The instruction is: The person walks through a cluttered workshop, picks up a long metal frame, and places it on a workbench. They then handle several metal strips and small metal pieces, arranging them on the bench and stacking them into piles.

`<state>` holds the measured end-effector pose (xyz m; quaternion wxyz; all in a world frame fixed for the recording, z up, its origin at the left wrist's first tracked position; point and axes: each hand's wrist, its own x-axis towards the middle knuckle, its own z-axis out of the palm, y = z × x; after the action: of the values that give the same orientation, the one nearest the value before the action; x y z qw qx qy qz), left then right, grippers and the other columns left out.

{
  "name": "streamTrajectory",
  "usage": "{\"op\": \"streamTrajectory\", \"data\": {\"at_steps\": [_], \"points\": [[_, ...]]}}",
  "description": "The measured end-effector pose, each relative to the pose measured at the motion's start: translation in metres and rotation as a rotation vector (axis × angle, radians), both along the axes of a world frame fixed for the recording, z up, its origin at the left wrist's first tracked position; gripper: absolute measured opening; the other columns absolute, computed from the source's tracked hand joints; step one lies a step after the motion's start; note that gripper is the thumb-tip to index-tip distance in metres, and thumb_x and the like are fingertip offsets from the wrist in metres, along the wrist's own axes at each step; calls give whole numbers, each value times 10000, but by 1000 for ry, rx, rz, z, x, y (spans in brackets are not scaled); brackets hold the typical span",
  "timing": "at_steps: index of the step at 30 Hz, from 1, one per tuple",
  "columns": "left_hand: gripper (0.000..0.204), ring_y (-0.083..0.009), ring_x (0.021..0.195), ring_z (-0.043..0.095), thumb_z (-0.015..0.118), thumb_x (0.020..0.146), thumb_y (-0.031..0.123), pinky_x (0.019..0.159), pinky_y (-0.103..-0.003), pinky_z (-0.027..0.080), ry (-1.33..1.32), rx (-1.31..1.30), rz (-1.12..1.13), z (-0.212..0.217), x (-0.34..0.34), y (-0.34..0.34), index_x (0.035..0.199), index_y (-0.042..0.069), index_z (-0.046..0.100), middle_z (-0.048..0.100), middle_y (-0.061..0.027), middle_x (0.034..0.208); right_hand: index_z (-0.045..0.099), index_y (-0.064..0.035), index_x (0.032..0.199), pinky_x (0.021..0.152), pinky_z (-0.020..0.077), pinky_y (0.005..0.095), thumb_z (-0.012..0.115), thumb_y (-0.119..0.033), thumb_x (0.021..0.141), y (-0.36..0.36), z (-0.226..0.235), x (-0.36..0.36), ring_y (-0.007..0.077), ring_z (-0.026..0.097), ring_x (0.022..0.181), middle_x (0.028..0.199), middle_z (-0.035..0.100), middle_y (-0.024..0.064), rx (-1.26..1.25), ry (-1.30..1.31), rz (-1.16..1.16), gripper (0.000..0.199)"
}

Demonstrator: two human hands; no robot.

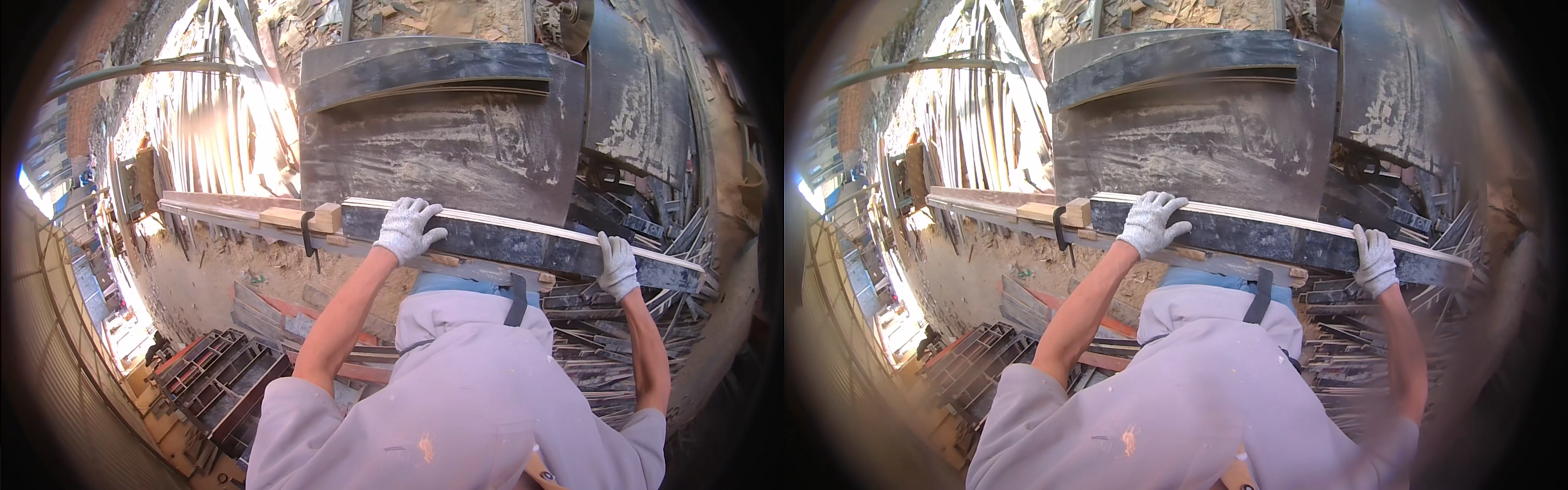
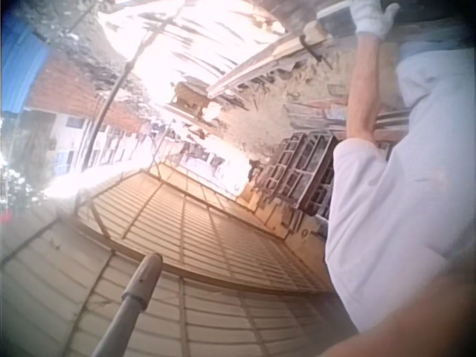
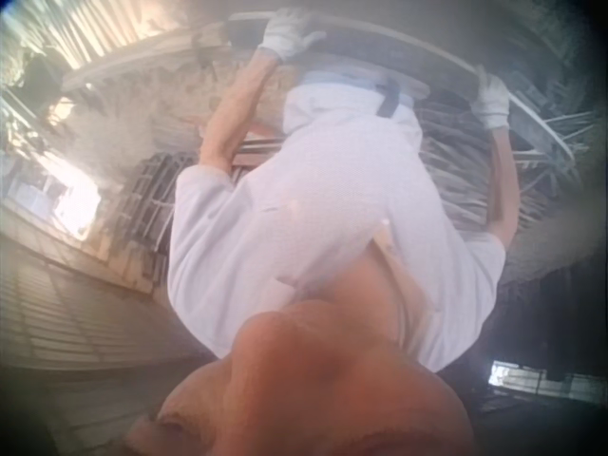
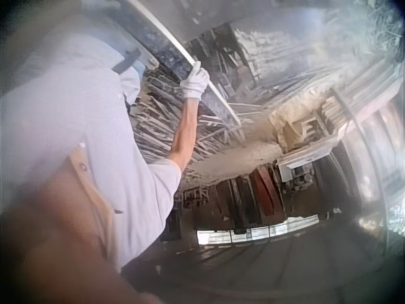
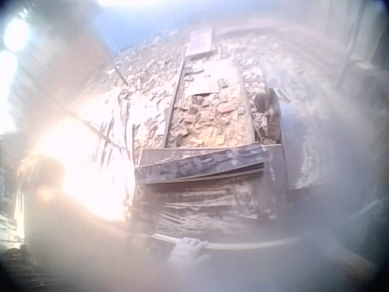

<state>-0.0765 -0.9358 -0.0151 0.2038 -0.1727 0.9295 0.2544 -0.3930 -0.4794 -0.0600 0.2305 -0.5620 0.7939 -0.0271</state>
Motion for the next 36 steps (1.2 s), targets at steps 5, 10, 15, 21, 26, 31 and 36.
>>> {"op": "streamTrajectory", "data": {"at_steps": [5, 10, 15, 21, 26, 31, 36], "points": [[536, -343, 1182, 593, 743, 908, 489, 1062, -484, 470, 52, -1, 31, -3, 11, -12, 1322, 153, 692, 669, -106, 1208, 426, 0, 1506, 1036, 451, 518, 772, -91, 542, -15, 5, 11, 408, 548, 1135, 1202, 546, 210, -14, 10, 1, 1029], [544, -335, 1171, 601, 782, 863, 468, 1048, -480, 479, 71, 15, 49, -7, 17, -16, 1312, 172, 703, 677, -93, 1216, 425, -10, 1511, 1022, 457, 511, 768, -86, 546, -20, 8, 18, 405, 549, 1113, 1198, 548, 206, 16, -34, -28, 1026], [551, -329, 1169, 603, 813, 827, 460, 1029, -477, 493, 82, 15, 51, -10, 19, -19, 1297, 190, 715, 685, -81, 1216, 411, -15, 1523, 1011, 459, 509, 746, -53, 561, -17, 5, 25, 406, 549, 1098, 1193, 550, 203, 27, -21, -43, 1020], [559, -319, 1173, 605, 839, 795, 461, 1016, -475, 506, 106, -5, 62, -15, 22, -21, 1283, 211, 731, 693, -78, 1232, 381, -17, 1561, 1088, 430, 539, 724, -19, 590, -16, 2, 29, 427, 534, 1206, 1278, 534, 221, 68, -61, -75, 1030], [576, -315, 1153, 607, 856, 777, 466, 995, -472, 517, 65, 9, 60, -11, 19, -22, 1284, 220, 737, 692, -75, 1211, 317, -30, 1612, 1221, 329, 585, 716, -3, 626, -1, -17, 41, 471, 458, 1380, 1472, 460, 256, 27, 26, -84, 1064], [647, -331, 1130, 604, 848, 784, 486, 995, -464, 512, 7, -17, 48, -11, 17, -20, 1347, 201, 702, 679, -88, 1198, 316, -18, 1602, 1187, 357, 585, 745, -20, 593, 14, -15, 24, 463, 484, 1319, 1415, 478, 237, -18, -5, -67, 1097], [664, -328, 1112, 597, 833, 809, 465, 994, -465, 484, -67, 12, 51, -9, 12, -20, 1372, 156, 667, 671, -101, 1157, 394, 8, 1535, 1092, 430, 533, 757, -17, 542, 18, -12, 18, 428, 539, 1157, 1232, 537, 218, 72, -61, -96, 1058]]}}
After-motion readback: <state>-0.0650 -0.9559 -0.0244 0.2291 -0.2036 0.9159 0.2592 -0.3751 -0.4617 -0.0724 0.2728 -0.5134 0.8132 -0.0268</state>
